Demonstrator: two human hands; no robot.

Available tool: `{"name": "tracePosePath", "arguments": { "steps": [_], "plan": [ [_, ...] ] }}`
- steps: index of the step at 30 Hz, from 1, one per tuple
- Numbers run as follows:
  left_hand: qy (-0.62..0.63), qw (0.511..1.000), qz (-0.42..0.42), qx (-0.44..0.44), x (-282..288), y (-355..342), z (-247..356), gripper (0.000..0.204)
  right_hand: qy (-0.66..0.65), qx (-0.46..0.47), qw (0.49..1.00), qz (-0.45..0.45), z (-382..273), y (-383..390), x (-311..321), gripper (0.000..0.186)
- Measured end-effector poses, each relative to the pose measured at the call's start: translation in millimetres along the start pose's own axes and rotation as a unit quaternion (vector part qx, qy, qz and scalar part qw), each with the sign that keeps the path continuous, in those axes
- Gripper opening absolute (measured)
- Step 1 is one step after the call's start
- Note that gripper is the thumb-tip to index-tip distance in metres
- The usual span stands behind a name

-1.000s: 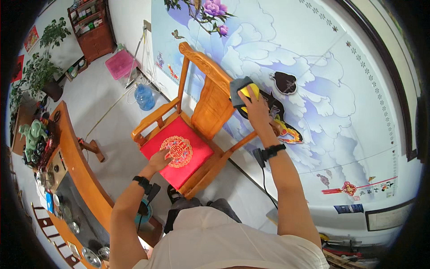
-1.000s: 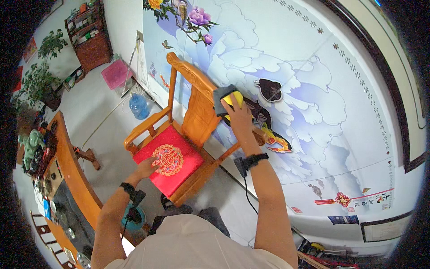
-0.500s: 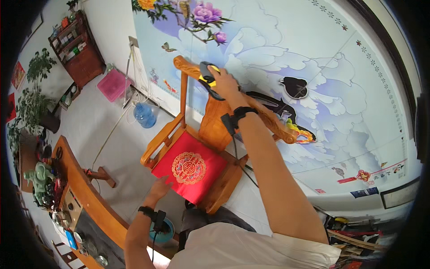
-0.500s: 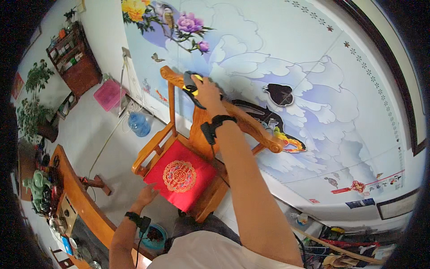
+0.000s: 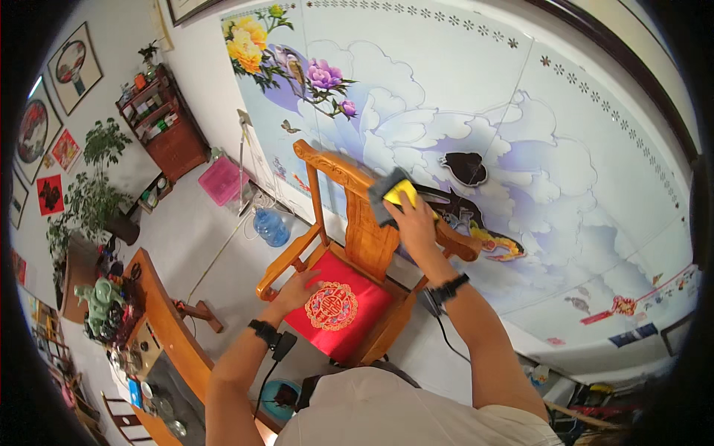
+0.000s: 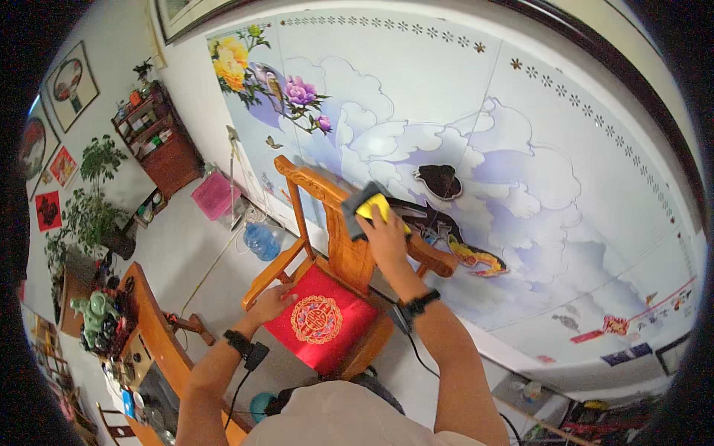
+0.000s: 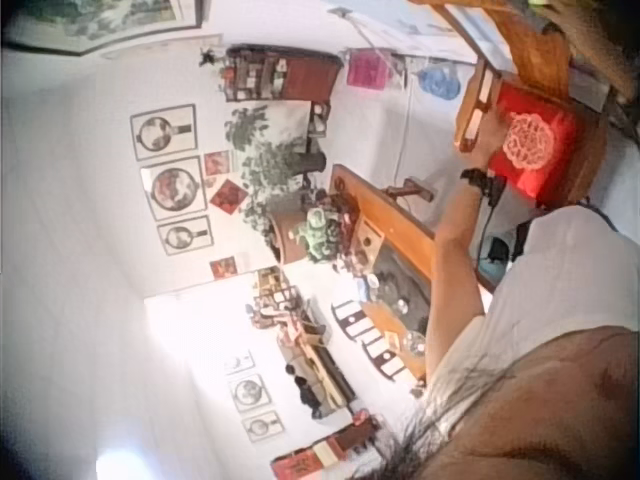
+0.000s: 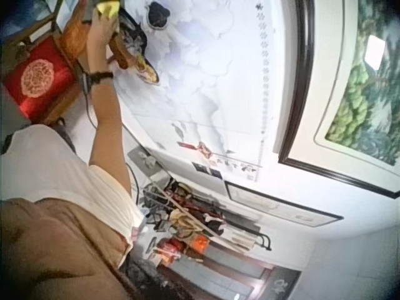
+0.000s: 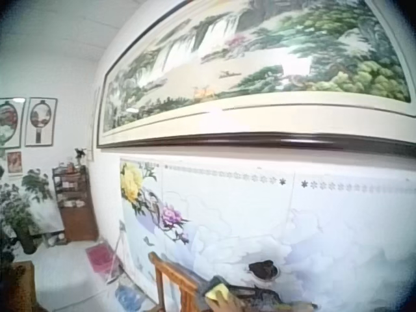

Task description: Cleaning a wooden tea table with a yellow cloth and preparing tea equipment.

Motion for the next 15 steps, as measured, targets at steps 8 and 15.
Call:
{"name": "tracePosePath", "arguments": {
  "steps": [8, 15],
  "plan": [
    [0.372, 0.921, -0.093, -0.063, -42, -50, 107, 0.063, -0.228, -0.066, 0.971, -0.033, 18, 29, 74, 0.063],
    [0.632, 0.760, -0.152, 0.023, -13, -95, 131, 0.039, -0.321, 0.031, 0.940, -0.110, -24, 7, 75, 0.064]
  ]
}}
Point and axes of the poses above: each hand's wrist, its own y-axis away from the middle knuckle, its own x-axis out of the back of the hand, z = x × y, the point moved 2 cm from there along -y, towards the middle knuckle, and after that the axes turned 15 degrees about y, right-handed, at the moved point
